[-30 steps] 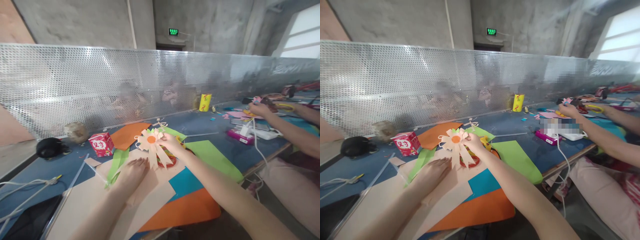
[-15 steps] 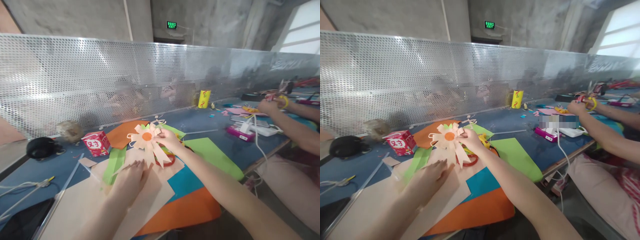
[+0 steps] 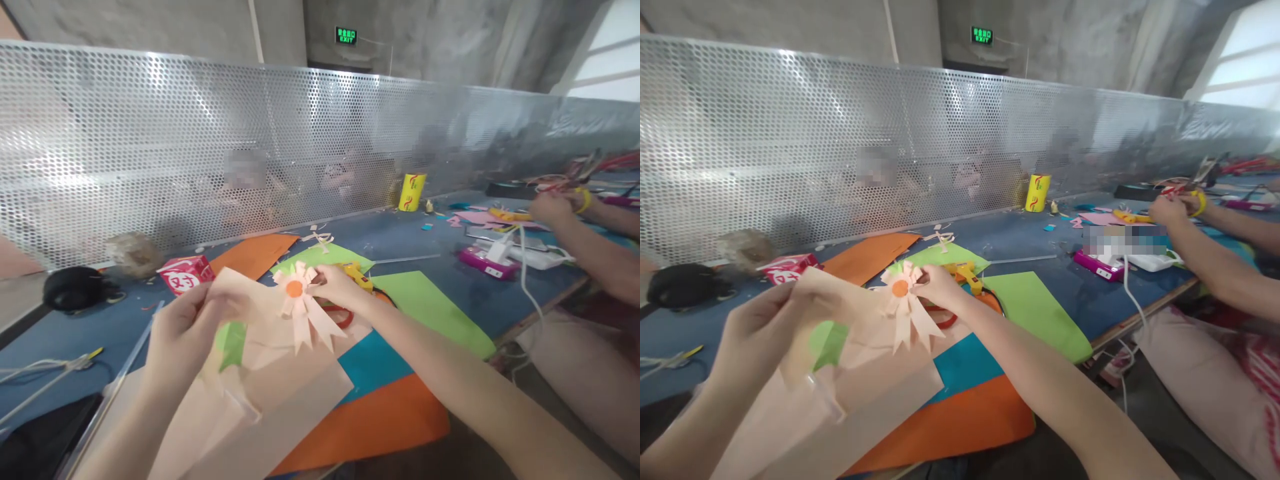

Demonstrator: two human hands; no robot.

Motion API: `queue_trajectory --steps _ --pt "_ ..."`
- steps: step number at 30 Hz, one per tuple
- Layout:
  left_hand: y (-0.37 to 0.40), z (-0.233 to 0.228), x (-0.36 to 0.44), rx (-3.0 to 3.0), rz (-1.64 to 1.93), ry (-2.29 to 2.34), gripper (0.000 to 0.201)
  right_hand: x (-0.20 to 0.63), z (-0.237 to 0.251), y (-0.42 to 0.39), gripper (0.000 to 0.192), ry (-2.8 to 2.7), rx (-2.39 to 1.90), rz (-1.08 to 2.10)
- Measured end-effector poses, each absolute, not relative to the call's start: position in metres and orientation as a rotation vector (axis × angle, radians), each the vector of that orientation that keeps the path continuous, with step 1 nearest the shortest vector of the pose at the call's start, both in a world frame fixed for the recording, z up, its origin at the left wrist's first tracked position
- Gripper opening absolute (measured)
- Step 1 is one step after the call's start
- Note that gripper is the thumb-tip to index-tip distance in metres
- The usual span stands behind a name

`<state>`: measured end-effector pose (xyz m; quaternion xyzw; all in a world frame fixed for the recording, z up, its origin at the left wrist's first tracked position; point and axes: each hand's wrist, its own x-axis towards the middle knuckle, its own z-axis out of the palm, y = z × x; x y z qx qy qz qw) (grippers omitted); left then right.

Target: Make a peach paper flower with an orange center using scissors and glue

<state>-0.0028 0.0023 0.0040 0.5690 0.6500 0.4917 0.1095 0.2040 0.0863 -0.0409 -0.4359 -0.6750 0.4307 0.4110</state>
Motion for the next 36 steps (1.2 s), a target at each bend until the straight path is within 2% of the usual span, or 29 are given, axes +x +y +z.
queue_trajectory --steps 2,6,8,12,15,19,22,24,27,30,33,36 --pt "-0.002 0.007 0.004 1.374 1.544 1.702 0.022 0.204 -0.042 0.085 0.017 -1.765 -1.120 1.011" --pt "-0.008 0.008 0.016 1.120 1.515 1.515 0.036 0.205 -0.035 0.078 0.009 -1.789 -1.116 0.831" --pt "-0.008 0.005 0.019 1.074 1.509 1.503 0.040 0.205 -0.030 0.072 0.018 -1.787 -1.033 0.773" --pt "-0.005 -0.003 0.021 1.113 1.478 1.551 0.040 0.203 -0.024 0.058 0.035 -1.843 -0.770 1.154" --pt "-0.002 -0.008 0.020 1.229 1.485 1.560 0.031 0.199 -0.027 0.053 0.024 -1.829 -0.770 1.180" --pt "0.002 -0.009 0.009 1.489 1.650 1.698 0.025 0.198 -0.027 0.057 0.013 -1.679 -0.735 0.999" --pt "0.003 -0.005 0.001 1.527 1.792 1.770 0.029 0.203 -0.025 0.061 0.009 -1.638 -0.597 0.629" --pt "0.003 -0.001 0.000 1.359 1.641 1.601 0.048 0.208 -0.023 0.062 0.021 -1.672 -0.489 0.311" --pt "0.002 0.002 0.008 1.037 1.069 1.289 0.068 0.213 -0.022 0.059 0.035 -1.758 -0.322 0.003" --pt "0.001 0.000 0.016 0.909 1.054 1.123 0.052 0.213 -0.022 0.056 0.041 -1.845 -0.249 -0.052" --pt "0.000 -0.004 0.017 0.903 1.211 1.137 0.053 0.212 -0.023 0.058 0.041 -1.902 -0.233 -0.011" --pt "0.001 -0.006 0.014 0.949 1.254 1.151 0.045 0.212 -0.025 0.063 0.043 -1.919 -0.307 0.037"
